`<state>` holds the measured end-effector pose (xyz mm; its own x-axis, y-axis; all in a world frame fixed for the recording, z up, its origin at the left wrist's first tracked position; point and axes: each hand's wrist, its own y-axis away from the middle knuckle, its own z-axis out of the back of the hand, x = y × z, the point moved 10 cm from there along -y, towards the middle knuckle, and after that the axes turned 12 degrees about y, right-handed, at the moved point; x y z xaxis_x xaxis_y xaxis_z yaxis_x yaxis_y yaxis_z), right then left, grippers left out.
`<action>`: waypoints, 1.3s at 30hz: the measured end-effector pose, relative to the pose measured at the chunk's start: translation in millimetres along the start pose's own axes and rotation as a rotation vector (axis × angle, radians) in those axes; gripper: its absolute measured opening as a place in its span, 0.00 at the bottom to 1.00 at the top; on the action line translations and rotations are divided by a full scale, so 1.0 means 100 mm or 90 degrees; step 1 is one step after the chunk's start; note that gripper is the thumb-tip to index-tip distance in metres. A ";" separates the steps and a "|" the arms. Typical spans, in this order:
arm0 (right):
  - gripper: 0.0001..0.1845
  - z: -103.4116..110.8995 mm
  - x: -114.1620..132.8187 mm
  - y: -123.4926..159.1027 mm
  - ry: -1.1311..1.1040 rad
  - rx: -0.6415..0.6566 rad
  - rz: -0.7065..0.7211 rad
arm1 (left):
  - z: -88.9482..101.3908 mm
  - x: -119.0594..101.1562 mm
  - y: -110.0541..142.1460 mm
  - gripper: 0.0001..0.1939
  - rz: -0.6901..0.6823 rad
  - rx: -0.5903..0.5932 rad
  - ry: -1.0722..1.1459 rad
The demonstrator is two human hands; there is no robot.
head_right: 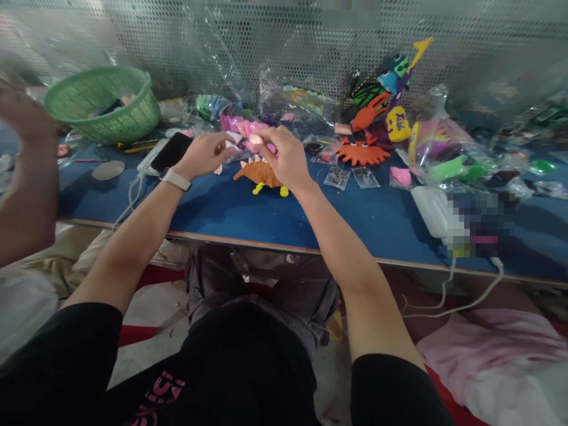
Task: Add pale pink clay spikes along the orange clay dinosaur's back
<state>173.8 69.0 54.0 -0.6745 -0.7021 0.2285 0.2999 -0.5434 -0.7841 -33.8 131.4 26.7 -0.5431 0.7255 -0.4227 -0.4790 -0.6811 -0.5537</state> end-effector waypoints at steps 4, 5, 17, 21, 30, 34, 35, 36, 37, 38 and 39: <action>0.24 -0.04 0.11 0.00 0.011 0.009 0.040 | 0.04 -0.42 0.02 0.32 -0.073 -0.054 0.024; 0.25 -0.05 0.13 0.00 0.008 0.009 0.039 | -0.01 -0.51 0.02 0.32 -0.088 -0.044 0.021; 0.32 -0.02 0.17 0.02 -0.064 -0.018 -0.058 | -0.17 -0.71 0.03 0.28 -0.137 -0.039 -0.041; 0.31 -0.06 0.17 0.02 -0.065 -0.001 -0.056 | -0.18 -0.71 0.04 0.26 -0.147 -0.045 -0.048; 0.28 -0.05 0.20 0.04 -0.042 0.024 0.002 | -0.18 -0.74 0.03 0.27 -0.129 -0.036 -0.022; 0.26 -0.11 0.18 0.04 -0.011 0.046 0.020 | -0.20 -0.71 0.03 0.29 -0.145 -0.030 -0.054; 0.27 -0.10 0.14 0.03 0.002 0.040 0.023 | -0.18 -0.67 0.03 0.29 -0.148 -0.039 -0.063; 0.28 -0.05 0.07 0.01 0.018 0.023 0.020 | -0.15 -0.62 0.03 0.30 -0.150 -0.054 -0.072; 0.29 0.02 -0.04 0.00 0.037 -0.007 0.008 | -0.09 -0.56 0.04 0.31 -0.151 -0.078 -0.082; 0.32 0.16 -0.21 0.00 0.053 -0.064 -0.026 | -0.01 -0.48 0.04 0.31 -0.146 -0.115 -0.089; 0.34 0.31 -0.40 0.01 0.070 -0.126 -0.064 | 0.08 -0.41 0.04 0.32 -0.139 -0.155 -0.094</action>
<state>221.5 82.1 62.3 -0.7671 -0.5885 0.2554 0.0967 -0.4997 -0.8608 -19.1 98.2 47.3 -0.5484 0.8173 -0.1767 -0.4267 -0.4553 -0.7814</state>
